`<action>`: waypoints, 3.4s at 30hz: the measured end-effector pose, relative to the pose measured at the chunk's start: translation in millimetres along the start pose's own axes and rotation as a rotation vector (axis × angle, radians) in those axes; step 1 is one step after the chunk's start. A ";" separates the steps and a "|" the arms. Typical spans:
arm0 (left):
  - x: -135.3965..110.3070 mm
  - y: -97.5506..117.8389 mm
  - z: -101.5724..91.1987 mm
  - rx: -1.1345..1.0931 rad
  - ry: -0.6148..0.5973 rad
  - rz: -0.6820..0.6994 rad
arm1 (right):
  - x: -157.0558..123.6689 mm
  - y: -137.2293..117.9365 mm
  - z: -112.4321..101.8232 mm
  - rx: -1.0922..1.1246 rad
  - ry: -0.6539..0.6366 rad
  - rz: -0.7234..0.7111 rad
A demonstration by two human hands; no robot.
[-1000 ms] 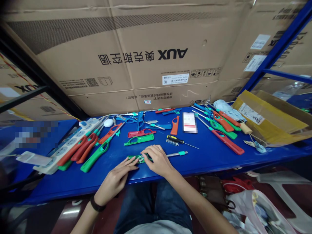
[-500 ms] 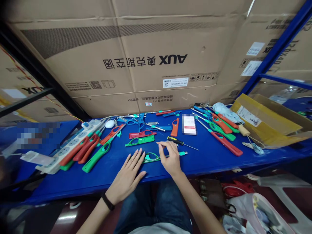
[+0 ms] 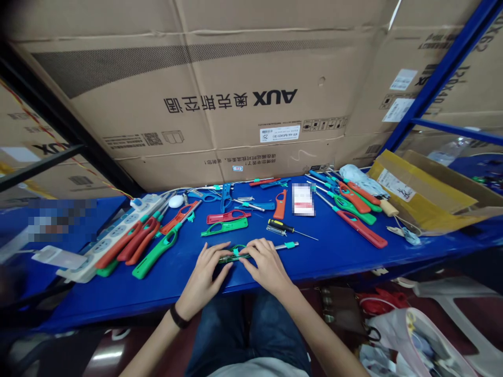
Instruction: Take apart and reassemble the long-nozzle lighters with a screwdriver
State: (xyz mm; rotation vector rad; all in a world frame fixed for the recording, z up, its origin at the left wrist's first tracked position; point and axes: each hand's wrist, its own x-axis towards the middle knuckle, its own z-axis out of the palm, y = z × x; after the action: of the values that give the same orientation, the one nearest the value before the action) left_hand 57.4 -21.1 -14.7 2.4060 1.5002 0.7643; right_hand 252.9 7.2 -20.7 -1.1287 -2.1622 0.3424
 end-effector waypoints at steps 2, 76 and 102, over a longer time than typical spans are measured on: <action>5.0 1.1 2.9 -0.034 0.032 -0.008 | 1.3 1.6 2.2 -0.011 -0.007 0.021; 47.0 -5.5 -6.8 -0.304 -0.102 -0.157 | -9.6 34.2 -32.9 -0.105 -0.112 -0.117; 60.8 -72.1 -34.9 0.316 0.022 0.073 | -36.2 25.5 -55.8 -0.039 0.176 0.027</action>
State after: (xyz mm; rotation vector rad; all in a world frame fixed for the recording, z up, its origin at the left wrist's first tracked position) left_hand 4.3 62.5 3.2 2.6992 1.6582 0.6074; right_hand 320.7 -10.7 -7.9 -1.1655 -2.0093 0.2053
